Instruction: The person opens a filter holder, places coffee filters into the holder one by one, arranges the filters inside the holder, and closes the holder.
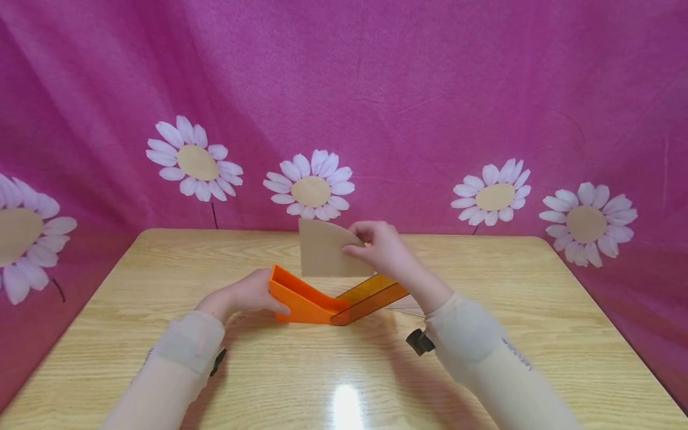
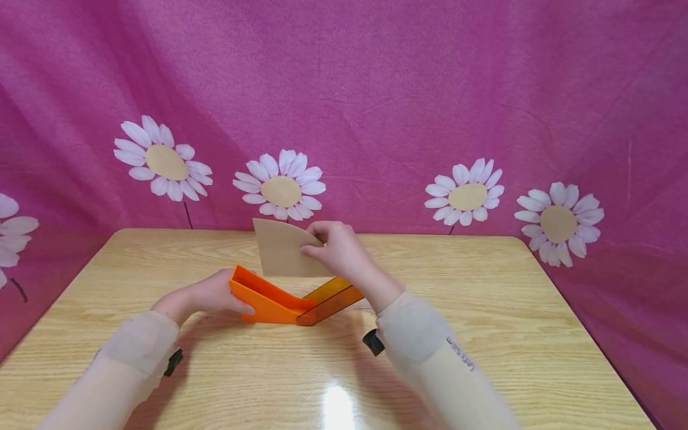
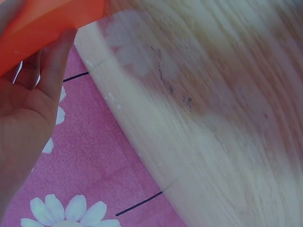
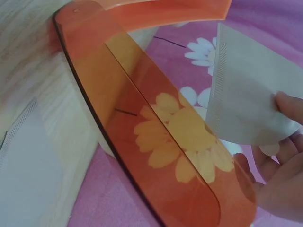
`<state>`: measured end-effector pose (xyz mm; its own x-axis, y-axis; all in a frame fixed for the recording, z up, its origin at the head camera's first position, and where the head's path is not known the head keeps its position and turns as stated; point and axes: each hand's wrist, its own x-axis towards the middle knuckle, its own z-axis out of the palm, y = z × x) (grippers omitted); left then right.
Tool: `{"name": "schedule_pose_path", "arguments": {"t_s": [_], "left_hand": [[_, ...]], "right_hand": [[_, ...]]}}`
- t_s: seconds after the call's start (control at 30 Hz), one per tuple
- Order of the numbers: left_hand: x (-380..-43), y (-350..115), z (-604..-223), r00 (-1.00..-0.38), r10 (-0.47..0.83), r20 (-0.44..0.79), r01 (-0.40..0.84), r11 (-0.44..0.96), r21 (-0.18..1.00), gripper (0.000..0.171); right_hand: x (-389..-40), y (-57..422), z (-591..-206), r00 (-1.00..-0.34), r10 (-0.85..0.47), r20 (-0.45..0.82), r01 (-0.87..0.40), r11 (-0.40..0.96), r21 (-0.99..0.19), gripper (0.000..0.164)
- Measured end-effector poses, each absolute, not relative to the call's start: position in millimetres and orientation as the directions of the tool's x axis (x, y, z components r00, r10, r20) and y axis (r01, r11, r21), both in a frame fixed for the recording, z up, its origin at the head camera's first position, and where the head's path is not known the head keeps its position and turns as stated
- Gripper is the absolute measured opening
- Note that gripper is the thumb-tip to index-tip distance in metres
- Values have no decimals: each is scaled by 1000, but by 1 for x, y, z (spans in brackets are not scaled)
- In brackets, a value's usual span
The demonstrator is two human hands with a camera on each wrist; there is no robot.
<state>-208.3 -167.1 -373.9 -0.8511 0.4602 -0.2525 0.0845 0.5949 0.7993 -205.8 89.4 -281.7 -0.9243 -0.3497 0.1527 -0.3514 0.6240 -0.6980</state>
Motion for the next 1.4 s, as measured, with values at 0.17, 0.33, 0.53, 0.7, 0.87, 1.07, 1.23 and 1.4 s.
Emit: {"name": "schedule_pose_path", "arguments": {"t_s": [0.17,0.33,0.53,0.7,0.87,1.07,1.23,1.4], "left_hand": [[-209,-166,-375,-853,456,-253,82,596,799,45],[-209,-166,-376,-849,475,-229,112,587,802,46],[-209,-166,-377,-852,478,-215,133,595,793,45],[-209,-166,-376,-850,478,-221,127,594,794,46],[-209,-167,-377,-846,487,-215,134,586,799,46],[-207,-166,-376,-848,481,-223,123,588,800,46],[-207,-167,-376,-852,472,-227,116,592,797,46],[-208,-167,-376,-852,475,-220,124,592,796,44]], "right_hand": [[-205,85,-287,-920,-367,137,-357,640,-680,10],[-206,82,-293,-913,-386,129,-376,677,-633,13],[-205,78,-298,-909,-397,124,-390,707,-590,11],[-204,74,-303,-910,-402,98,-377,706,-599,14],[-203,70,-306,-914,-397,83,-364,714,-598,13],[-203,65,-312,-915,-397,72,-362,729,-581,10],[-202,60,-317,-913,-404,63,-361,722,-591,11],[-202,55,-325,-913,-403,53,-357,731,-582,14]]}}
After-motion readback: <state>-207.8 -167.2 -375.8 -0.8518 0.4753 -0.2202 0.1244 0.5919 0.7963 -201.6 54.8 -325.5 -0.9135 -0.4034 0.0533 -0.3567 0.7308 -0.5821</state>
